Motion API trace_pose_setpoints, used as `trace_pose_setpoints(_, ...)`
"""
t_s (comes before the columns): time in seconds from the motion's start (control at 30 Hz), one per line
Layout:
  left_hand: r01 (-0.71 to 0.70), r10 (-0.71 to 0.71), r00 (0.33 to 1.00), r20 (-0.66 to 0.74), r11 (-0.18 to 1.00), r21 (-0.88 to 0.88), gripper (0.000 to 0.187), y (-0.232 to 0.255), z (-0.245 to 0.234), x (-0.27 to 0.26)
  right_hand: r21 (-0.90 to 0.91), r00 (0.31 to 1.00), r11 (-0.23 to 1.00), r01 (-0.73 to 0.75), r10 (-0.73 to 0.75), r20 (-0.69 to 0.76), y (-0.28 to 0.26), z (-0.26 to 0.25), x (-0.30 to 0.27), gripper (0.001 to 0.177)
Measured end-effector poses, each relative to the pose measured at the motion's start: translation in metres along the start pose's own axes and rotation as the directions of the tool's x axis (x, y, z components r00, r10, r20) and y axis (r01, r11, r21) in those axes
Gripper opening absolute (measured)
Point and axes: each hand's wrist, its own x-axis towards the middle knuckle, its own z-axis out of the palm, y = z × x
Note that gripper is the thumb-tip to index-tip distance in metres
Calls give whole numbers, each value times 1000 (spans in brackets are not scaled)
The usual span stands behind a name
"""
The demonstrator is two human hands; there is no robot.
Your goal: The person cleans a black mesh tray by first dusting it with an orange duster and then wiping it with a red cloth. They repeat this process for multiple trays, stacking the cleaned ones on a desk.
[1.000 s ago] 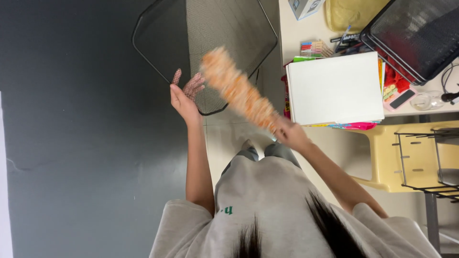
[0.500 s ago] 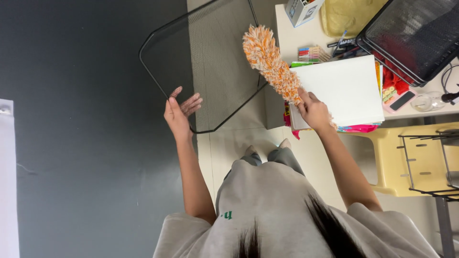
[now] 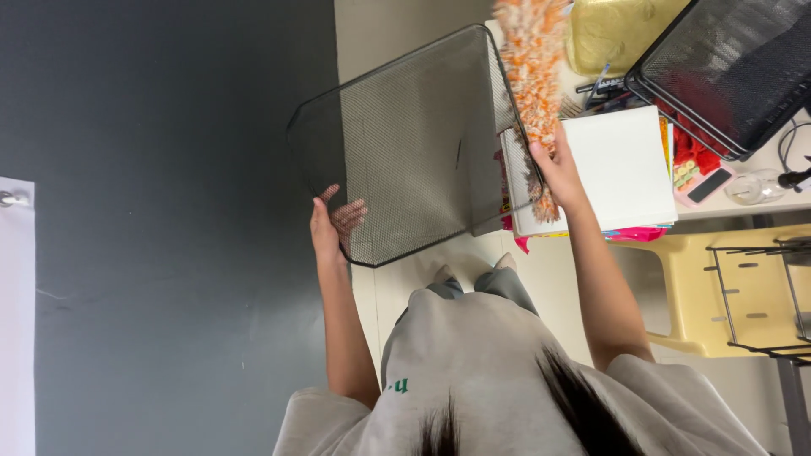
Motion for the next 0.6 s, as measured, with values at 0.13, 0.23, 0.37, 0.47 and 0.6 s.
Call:
trace_pose_setpoints(0.13,-47,42,998,54,994,94,57,-28,-12,22,-30,940,948,-318,319,123,-35,11,-4,75)
trace_pose_setpoints(0.23,-166,204,979,-10,824,542,62,-37,-6,41,120,963,955,-271,268,44,-49,35,-10,92)
trace_pose_setpoints(0.37,-244,81,966,245,602,761,86,-16,54,25,-14,999,999,47,-47,-7,-57,74,-22,92)
trace_pose_setpoints(0.47,-200,-31,909,416,842,501,83,2,123,-6,-212,994,972,105,-110,-8,-82,116,-37,92)
trace_pose_setpoints(0.6,-336,163,849,502,901,276,78,-10,158,-13,-577,965,773,263,-223,141,-76,153,-56,94)
